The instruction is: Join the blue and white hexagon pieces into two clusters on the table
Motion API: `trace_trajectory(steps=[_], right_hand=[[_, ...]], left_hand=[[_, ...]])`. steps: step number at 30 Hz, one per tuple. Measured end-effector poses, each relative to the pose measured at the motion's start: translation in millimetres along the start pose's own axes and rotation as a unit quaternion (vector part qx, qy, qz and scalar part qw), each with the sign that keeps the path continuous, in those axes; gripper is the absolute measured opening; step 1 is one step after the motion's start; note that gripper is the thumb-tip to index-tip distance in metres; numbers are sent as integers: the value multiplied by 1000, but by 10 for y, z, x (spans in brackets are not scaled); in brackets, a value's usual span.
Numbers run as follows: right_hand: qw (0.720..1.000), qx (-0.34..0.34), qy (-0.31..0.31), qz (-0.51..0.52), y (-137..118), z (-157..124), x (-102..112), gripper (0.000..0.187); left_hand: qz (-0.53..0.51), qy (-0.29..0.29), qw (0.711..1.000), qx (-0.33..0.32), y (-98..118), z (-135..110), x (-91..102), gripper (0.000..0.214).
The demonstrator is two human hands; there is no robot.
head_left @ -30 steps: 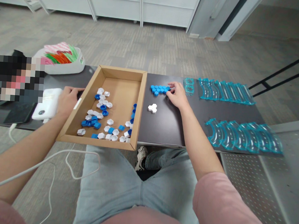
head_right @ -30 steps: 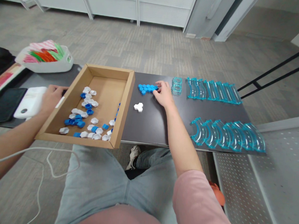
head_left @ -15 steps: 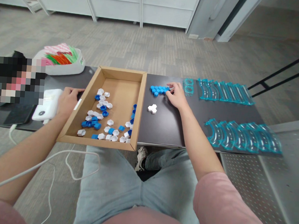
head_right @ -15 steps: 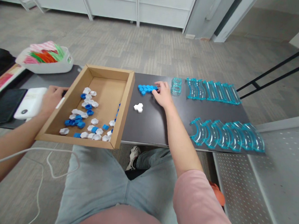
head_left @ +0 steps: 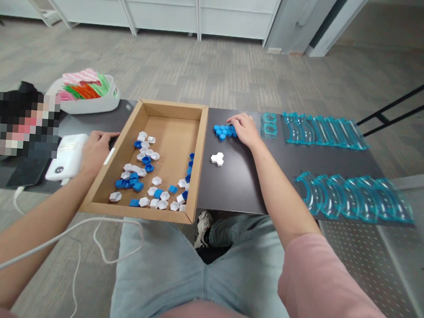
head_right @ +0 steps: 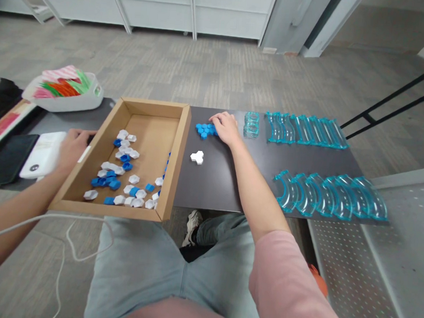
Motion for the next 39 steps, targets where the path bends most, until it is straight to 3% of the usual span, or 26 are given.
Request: trace_trajectory(steps=[21,26,33,39], right_hand=[[1000,21,-14,-11,-30,-52,23,23],[997,42,-63,21,-16,-90,124,19],[988,73,-114,74,53,-142,314,48],[990,66,-105,66,26,-135,305,50]], left_hand=[[18,-18,1000,-1,6,-13,13,73],[13,-8,1000,-7,-22,-13,-3,70],[10,-6,1000,2,-26,-4,1,68],[21,-13,1000,8,47,1,34,72]])
Point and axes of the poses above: each hand's wrist, its own z-axis towards the middle knuckle, its own x-axis out of the back of the hand, y = z × x, the point moved 4 cm from there along z, towards the middle knuckle, and after that the axes turned 14 degrees about y, right-handed, at the moved point
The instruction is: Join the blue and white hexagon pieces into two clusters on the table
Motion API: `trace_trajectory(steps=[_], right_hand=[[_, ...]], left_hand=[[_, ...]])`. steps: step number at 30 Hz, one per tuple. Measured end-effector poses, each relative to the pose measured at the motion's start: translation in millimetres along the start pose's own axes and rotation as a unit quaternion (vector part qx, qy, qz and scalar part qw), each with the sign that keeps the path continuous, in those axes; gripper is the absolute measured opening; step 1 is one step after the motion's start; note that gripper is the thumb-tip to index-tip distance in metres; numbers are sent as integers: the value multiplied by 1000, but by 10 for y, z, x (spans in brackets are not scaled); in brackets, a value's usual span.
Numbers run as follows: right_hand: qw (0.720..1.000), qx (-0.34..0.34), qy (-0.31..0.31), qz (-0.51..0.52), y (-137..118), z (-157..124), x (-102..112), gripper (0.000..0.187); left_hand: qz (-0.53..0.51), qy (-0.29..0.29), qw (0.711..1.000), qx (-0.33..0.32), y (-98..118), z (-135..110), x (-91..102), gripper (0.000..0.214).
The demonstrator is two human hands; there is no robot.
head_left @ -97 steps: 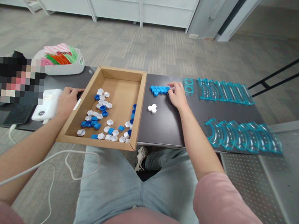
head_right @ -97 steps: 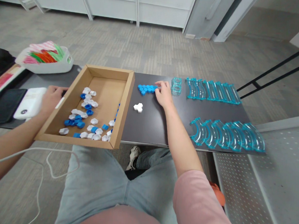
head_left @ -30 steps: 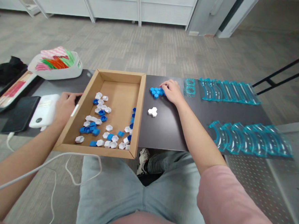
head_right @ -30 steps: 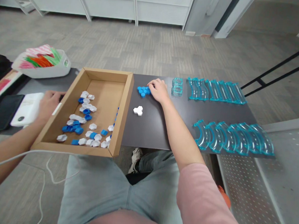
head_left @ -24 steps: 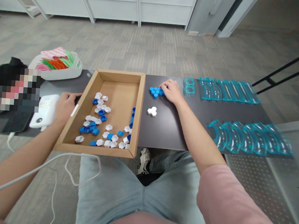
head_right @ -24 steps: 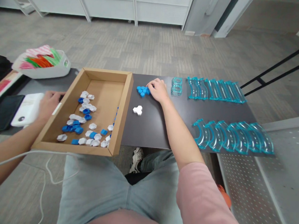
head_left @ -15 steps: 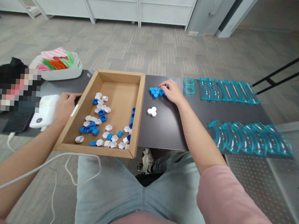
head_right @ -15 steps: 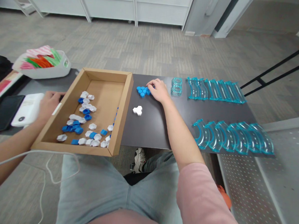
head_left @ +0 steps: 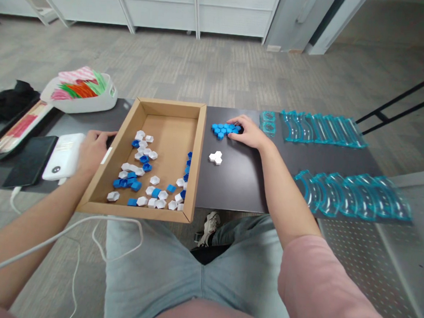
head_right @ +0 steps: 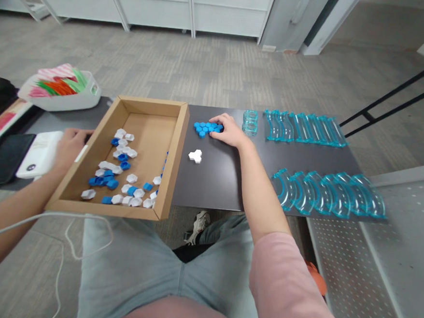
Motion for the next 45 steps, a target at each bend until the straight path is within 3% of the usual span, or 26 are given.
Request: trace_trajectory(steps=[10,17,45], right_hand=[[999,-38,2,-17,151,-20,151,69],[998,-59,-3,21,164,-32,104,67],[998,-35,-18,52,266,-12,35,69]], left_hand=[[-20,4,1000,4,-7,-17,-3,71],[-5,-4,1000,1,-14,-8,-8,72],[21,5,999,-30,-82,18,-69,69]])
Point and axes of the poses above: each hand's wrist, its own z-axis towards the middle knuckle, its own x-axis out of the back of the hand, y = z × x, the point moved 4 cm from there along z, towards the middle knuckle, and after that the axes turned 14 degrees about y, right-handed, at the moved point
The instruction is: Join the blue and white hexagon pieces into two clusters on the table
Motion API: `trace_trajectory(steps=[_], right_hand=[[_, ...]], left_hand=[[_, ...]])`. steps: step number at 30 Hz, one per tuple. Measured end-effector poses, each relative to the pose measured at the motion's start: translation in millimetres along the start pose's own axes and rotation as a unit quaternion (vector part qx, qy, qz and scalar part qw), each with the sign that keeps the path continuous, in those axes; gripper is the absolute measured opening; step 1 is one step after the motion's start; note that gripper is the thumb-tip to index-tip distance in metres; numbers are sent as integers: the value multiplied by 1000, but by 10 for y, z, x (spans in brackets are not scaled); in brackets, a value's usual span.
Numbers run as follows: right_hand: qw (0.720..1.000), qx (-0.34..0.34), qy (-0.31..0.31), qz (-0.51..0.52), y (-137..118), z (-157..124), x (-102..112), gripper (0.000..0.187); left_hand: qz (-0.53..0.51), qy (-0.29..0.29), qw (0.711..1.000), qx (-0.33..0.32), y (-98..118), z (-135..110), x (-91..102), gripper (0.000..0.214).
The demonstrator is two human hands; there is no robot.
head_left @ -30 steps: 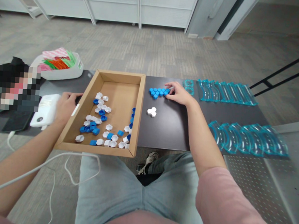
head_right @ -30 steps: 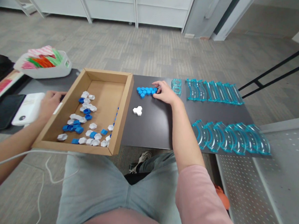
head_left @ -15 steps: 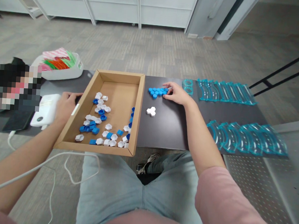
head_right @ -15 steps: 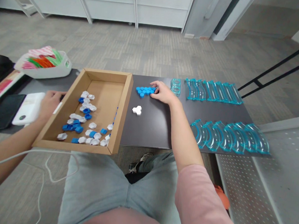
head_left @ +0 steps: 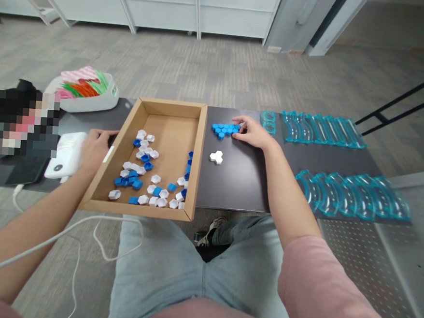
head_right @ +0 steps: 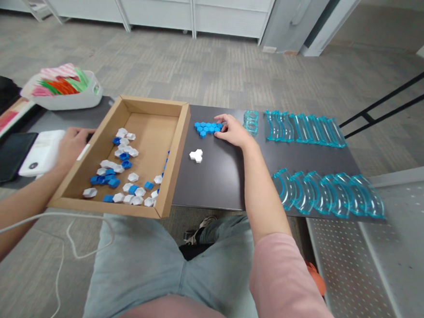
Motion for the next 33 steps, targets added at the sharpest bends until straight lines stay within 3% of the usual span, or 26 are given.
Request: trace_trajectory(steps=[17,33], right_hand=[[1000,-8,11,3,33,3,20,72],[998,-39,4,40,-24,-5,42,76]], left_hand=[[-10,9,1000,-2,-13,-13,-20,70],[-6,-7,1000,18,105,-39,88,73]])
Point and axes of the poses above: each hand's wrist, its own z-axis towards the middle knuckle, its own x-axis out of the back of the hand, y = z × x, the point moved 4 cm from there along z, towards the middle knuckle, and after that the axes turned 14 degrees about y, right-handed, at the moved point
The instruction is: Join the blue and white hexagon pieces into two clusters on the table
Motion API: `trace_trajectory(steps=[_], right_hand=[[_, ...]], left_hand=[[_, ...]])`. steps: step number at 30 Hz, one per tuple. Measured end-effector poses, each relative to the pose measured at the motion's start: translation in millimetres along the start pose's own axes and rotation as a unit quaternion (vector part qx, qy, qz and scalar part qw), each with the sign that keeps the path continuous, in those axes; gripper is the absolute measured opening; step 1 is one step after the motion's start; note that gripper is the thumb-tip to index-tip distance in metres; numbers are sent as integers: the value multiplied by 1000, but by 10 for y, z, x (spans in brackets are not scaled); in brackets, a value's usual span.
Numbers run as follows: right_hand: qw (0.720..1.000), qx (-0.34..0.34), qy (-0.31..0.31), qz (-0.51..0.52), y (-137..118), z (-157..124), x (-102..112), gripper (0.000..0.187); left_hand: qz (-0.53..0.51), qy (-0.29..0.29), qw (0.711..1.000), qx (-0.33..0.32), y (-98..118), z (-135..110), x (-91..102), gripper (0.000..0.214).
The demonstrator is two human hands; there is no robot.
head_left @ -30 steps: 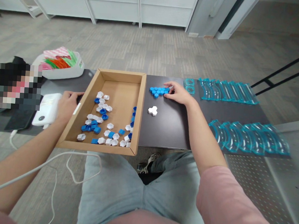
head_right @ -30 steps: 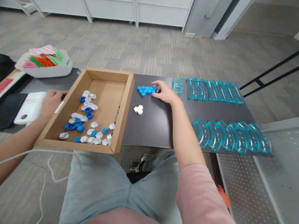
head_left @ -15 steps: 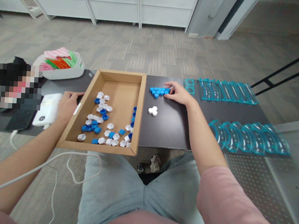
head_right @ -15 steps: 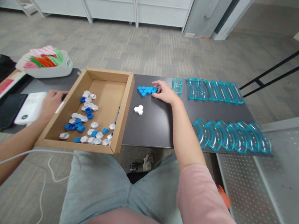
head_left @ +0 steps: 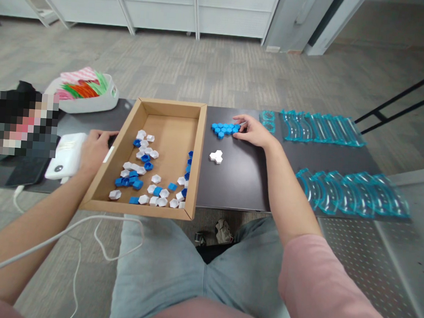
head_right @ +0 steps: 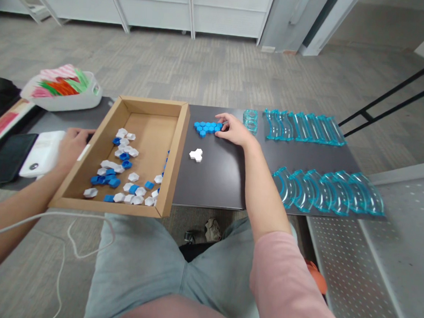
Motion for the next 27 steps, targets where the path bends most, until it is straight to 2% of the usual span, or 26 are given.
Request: trace_trajectory(steps=[15,21,24,27], right_hand=[[1000,2,-6,-4,6,6,-9,80],[1000,1,13,-9,-10,-1,61,84],[998,26,39,-35,-74,-9,127,78],[993,69,75,-63,-261,-38,143,65]], left_hand=[[2,-10,1000,12,60,-17,43,69],[2,-13,1000,15,76,-16,43,67],[0,-18,1000,12,105,-27,53,67],[-6,-24,1000,12,148,-55,76,69]])
Point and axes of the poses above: each hand's wrist, its own z-axis towards the middle knuckle, its own x-axis out of the back of the hand, y = z × x, the point moved 4 cm from there along z, towards the middle knuckle, and after that the axes turned 14 degrees about y, right-handed, at the moved point
